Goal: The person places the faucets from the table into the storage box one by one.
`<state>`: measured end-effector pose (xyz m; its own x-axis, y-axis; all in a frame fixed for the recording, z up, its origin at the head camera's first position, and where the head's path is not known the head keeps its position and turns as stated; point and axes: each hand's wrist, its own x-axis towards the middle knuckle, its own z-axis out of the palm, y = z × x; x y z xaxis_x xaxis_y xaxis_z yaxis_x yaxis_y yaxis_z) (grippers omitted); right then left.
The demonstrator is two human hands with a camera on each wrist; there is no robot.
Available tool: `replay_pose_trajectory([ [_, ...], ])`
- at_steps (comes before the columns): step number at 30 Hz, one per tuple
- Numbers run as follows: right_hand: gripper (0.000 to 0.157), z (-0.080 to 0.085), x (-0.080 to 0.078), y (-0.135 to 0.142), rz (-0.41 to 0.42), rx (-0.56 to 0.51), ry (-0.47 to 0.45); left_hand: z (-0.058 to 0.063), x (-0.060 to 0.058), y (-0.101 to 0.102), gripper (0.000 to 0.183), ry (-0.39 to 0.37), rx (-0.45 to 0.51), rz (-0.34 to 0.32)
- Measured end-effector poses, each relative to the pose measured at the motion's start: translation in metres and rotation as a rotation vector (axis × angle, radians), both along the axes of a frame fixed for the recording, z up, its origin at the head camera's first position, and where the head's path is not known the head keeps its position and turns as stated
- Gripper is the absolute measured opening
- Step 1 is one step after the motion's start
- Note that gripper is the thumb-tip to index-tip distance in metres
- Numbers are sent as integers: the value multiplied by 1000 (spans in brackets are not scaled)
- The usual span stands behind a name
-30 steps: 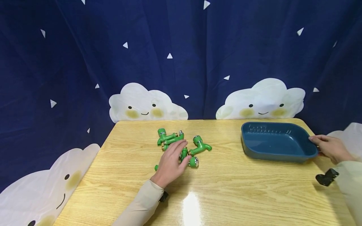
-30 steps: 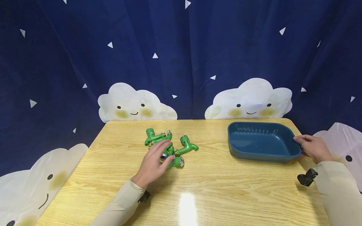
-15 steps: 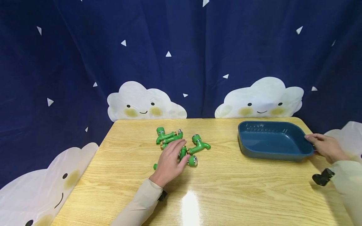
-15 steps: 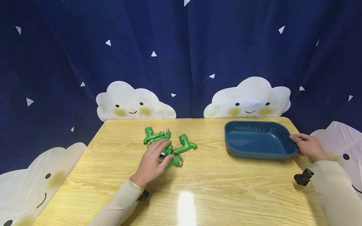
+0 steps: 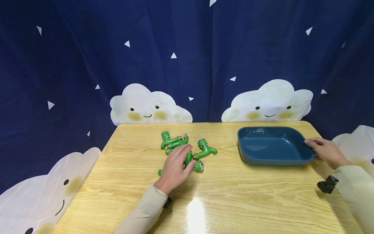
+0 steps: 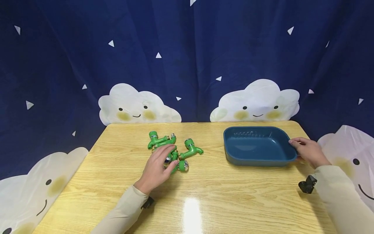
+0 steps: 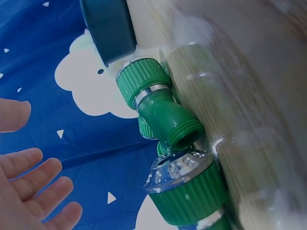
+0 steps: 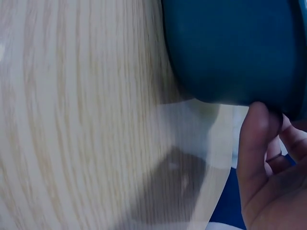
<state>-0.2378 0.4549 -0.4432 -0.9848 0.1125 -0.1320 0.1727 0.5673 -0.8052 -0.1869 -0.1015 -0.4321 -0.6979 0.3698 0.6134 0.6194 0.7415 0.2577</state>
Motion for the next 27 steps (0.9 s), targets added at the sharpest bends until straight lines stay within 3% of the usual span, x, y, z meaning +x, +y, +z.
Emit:
replay_pose_trajectory([
  [10,27,1,-2,-23,80,-2,-29,-1,-1,1,50,-17,-3,8],
  [27,44,-1,0,-55,121,1,-40,-1,-1,-2,49,-28,-18,4],
])
